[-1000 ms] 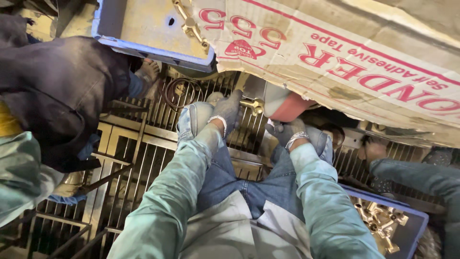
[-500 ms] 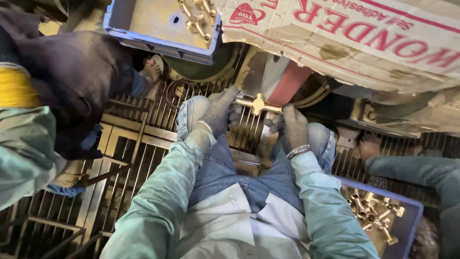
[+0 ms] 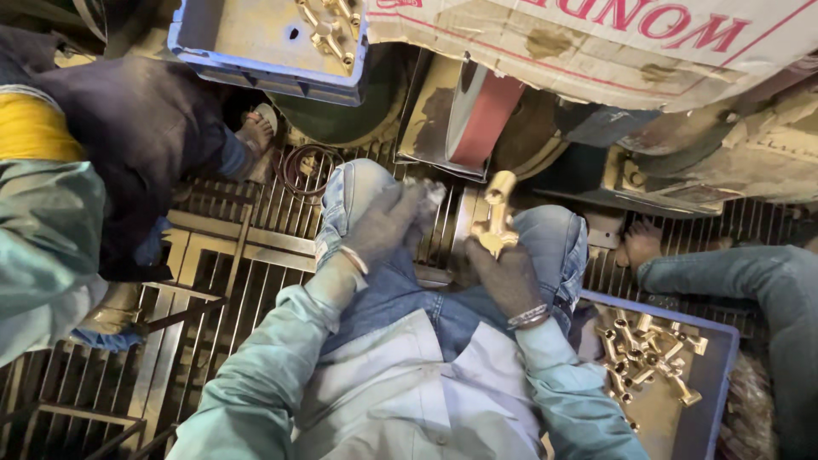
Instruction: The person repeatedly picks up small brass-colored metal parts and presses them against a rotating grinding wheel to smooth or polish their surfaces. After each part is treated, it is placed into a blue plastic bin nearby.
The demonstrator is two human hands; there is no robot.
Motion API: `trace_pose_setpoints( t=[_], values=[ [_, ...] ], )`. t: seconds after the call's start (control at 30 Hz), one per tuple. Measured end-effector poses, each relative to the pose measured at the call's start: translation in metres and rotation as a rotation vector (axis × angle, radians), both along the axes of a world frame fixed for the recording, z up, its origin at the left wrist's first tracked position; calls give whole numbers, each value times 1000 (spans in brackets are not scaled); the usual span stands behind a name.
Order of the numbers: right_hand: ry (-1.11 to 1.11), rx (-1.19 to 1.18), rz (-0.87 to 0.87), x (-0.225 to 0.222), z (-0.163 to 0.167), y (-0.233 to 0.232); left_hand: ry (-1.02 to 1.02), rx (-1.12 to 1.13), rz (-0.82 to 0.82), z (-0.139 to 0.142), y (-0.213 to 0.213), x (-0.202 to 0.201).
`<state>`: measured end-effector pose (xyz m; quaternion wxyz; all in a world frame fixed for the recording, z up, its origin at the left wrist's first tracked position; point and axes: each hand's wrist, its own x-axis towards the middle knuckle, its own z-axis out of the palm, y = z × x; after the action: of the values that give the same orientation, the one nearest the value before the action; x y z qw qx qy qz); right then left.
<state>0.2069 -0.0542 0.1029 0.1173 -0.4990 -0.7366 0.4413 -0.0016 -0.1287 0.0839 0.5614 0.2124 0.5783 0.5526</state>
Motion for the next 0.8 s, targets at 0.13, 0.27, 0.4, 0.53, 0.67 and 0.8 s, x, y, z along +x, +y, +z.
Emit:
trace_pose_setpoints(
  t=[0.13,0.27,0.4,0.53,0.67,0.8],
  values=[
    [-3,-137,285,11,5,13,122,129,-165,17,7,-1],
    [64,-328,355,16,19,54,-9,18,-163,26,14,1],
    [600,-653,-74,20,9,79,-101,-49,-43,11,35,-2],
    [480,-205,-144,5,-32,83,-255,-79,13,-21,66,0],
    [383,59,-139,-5,-52,90,-329,-243,152,-48,100,2],
    [333,-130,-265,-17,-54,91,-362,-214,278,-63,110,-1]
  ],
)
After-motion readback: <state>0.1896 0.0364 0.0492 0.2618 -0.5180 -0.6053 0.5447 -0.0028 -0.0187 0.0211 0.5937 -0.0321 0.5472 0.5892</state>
